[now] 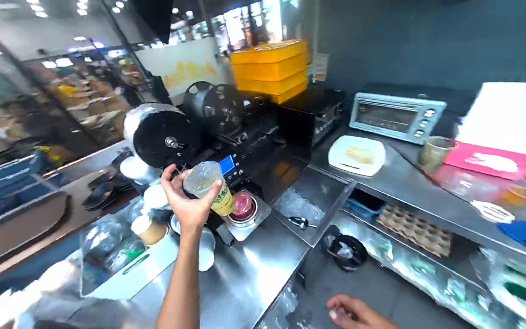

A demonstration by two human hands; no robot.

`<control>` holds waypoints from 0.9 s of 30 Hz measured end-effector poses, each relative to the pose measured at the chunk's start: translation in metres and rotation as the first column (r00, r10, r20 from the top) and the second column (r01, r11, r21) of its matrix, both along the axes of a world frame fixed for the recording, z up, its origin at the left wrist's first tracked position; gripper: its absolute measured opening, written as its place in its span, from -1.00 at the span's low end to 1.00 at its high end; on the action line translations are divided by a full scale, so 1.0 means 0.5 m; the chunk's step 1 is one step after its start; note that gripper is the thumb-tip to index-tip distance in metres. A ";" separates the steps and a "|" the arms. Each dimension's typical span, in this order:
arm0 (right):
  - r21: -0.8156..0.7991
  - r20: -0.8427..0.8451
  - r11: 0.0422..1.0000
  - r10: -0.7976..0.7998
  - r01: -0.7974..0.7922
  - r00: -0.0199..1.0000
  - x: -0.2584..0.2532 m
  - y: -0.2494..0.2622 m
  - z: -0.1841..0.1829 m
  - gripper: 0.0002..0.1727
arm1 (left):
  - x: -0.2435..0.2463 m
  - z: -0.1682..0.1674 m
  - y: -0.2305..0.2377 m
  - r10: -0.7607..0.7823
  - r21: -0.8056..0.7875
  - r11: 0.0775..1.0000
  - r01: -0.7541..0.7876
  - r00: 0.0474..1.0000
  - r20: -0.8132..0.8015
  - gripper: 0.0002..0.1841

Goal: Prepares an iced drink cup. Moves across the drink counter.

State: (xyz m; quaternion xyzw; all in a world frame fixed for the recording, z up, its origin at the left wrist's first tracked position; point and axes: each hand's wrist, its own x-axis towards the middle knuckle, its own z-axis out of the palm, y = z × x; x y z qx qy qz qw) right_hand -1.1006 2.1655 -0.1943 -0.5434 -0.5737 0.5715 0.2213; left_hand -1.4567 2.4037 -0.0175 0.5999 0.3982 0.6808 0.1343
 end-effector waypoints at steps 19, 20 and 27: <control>0.492 0.417 0.790 0.155 -0.366 0.895 -0.237 0.673 0.083 0.56 | 0.100 -0.089 0.012 0.335 -0.042 0.942 -0.333 0.929 0.159 0.38; 0.521 0.454 0.764 0.130 -0.381 0.881 -0.270 0.683 0.075 0.59 | 0.095 -0.084 0.016 0.342 -0.034 0.939 -0.342 0.926 0.159 0.38; 0.679 0.446 0.661 -0.027 -0.319 0.895 -0.338 0.724 0.041 0.38 | 0.077 -0.052 0.011 0.411 0.018 0.910 -0.414 0.906 0.098 0.36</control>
